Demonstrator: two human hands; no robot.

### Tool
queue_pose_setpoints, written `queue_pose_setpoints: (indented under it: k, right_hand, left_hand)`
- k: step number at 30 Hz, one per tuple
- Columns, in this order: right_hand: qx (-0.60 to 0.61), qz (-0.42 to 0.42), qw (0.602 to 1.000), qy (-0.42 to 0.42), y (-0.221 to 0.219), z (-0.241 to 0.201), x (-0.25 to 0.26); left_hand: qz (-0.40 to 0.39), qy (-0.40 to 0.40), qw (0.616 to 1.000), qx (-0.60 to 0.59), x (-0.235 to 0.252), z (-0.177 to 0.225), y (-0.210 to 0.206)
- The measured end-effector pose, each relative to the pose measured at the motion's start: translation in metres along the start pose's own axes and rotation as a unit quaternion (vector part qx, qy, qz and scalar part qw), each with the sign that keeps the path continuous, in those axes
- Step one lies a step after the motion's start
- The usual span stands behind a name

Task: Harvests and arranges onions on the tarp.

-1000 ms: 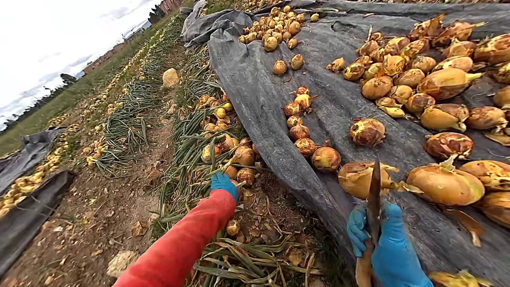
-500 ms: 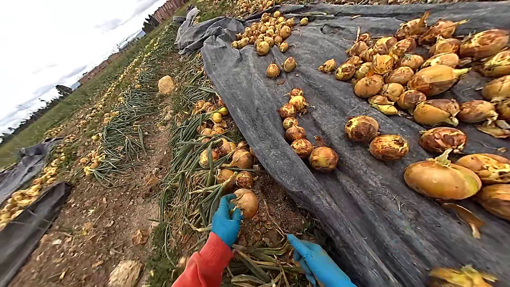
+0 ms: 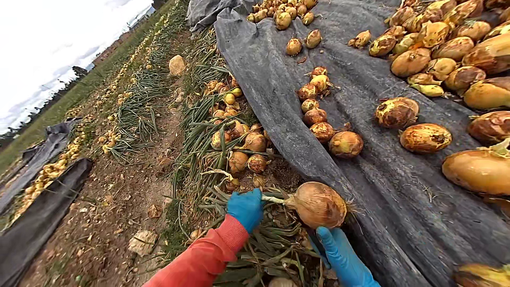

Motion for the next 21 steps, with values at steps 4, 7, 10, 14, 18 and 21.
queue_pose_setpoints:
  k: [4, 7, 10, 14, 18, 21]
  right_hand:
    - [0.097, 0.038, 0.987, 0.125, 0.042, -0.053, 0.029]
    - [0.068, 0.064, 0.993, 0.067, 0.052, -0.058, 0.036]
    - [-0.013, 0.028, 0.998, -0.063, 0.025, -0.032, 0.033]
    - [-0.025, 0.007, 0.986, -0.167, 0.02, -0.015, 0.027]
    - [-0.034, 0.022, 0.982, -0.183, 0.034, -0.017, 0.028]
    - [-0.135, -0.05, 0.966, -0.214, 0.019, 0.004, 0.025]
  left_hand:
    - [0.114, 0.258, 0.958, 0.054, 0.066, -0.173, 0.018]
    - [0.074, 0.141, 0.986, 0.052, 0.064, -0.166, -0.008]
    - [-0.055, 0.01, 0.99, -0.132, 0.065, -0.091, -0.074]
    - [-0.06, 0.075, 0.977, -0.19, 0.065, -0.074, -0.118]
    - [0.01, 0.08, 0.928, -0.363, 0.051, -0.081, -0.113]
    - [0.065, -0.013, 0.884, -0.463, 0.011, -0.048, -0.079]
Point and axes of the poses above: each hand's wrist, its own x-axis towards the middle knuckle, its own y-axis out of the back of the hand, z = x × y, the point moved 7 cm from there along x, towards the middle knuckle
